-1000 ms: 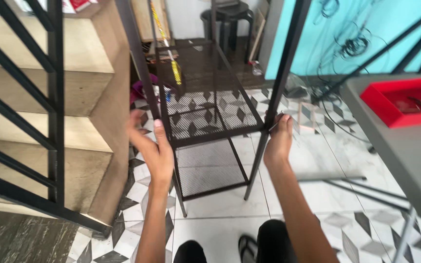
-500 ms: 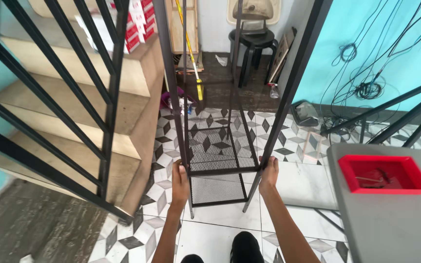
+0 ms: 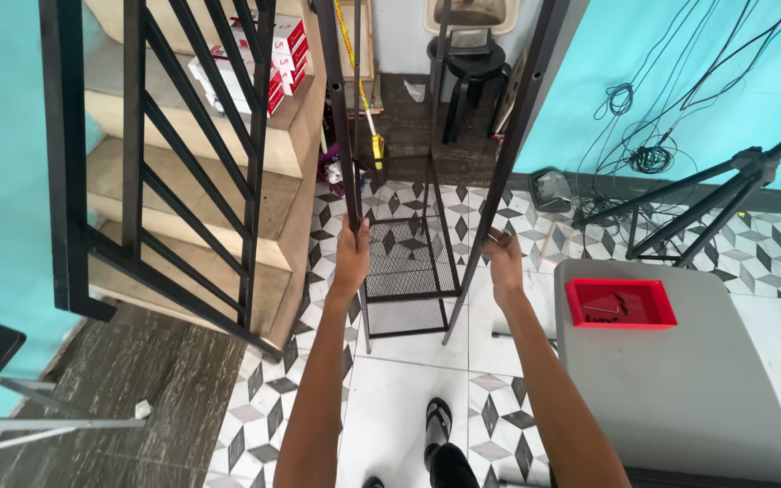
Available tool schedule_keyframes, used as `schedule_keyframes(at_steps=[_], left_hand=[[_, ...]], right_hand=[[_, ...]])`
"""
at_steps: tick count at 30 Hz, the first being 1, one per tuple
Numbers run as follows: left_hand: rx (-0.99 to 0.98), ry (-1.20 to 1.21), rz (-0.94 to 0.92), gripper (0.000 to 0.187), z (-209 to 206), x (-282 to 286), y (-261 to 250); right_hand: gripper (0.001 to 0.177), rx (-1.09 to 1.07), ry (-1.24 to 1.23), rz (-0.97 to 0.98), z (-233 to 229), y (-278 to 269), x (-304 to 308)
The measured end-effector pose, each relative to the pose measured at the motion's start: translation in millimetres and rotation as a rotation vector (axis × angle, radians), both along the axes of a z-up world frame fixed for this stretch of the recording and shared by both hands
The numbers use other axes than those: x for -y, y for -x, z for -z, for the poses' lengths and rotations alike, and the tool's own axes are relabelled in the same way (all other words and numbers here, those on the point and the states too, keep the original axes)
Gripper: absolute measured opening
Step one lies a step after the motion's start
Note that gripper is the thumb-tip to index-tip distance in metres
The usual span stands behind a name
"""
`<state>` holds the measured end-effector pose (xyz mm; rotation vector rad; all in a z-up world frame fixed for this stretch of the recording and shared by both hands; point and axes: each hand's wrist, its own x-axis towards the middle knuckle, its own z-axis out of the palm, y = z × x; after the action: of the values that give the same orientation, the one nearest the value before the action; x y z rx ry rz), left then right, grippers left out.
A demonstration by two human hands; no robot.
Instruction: The person assembles a black metal mesh rack by inserting and tightening bolts at the frame joints. They work on multiple corners, repositioning the rack and using a small wrench to secure the connections.
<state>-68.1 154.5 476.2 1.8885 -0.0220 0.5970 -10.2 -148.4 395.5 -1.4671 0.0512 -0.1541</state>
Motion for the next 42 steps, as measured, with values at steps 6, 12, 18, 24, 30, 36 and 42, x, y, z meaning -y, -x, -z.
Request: schedule_keyframes(at_steps=[6,12,18,24,30,36,42], left_hand=[[0.330,-0.728,-0.532,0.032,10.3,-5.3,0.4],[-0.221,-0.088,-0.291,0.037,7.4,14.1,1.0],[-0.421,-0.070,-0.356,0.040,11.2,13.1,-6.6],[-0.333,-0.086,-0.287,0.036,25.2,-45.0,-14.9],[-0.547,-0.187,-0.222,0.043,19.0,-150.1,-52.1],[-0.550,-0.082,-0.066,0.058,23.4,-239.7,-99.7],[-0.133,0.890,-0.001,0.048,33.2,-223.2,26.2]], right_hand=[[0.044,0.114,0.577,0.019,-41.7,13.9,-1.3],[0.026,0.134,0.428,-0.245,-51.0,3.0,19.7],[0.025,0.017,0.327,-0.277,-52.3,9.6,21.6],[0.024,-0.049,0.510,-0.173,-67.6,64.3,-31.3],[0.030,-0.205,0.540,-0.159,-73.6,132.7,-140.2],[0.047,-0.093,0.537,0.013,-90.1,154.9,-286.0],[0.043,-0.229,0.405,-0.002,-89.4,143.8,-380.4]])
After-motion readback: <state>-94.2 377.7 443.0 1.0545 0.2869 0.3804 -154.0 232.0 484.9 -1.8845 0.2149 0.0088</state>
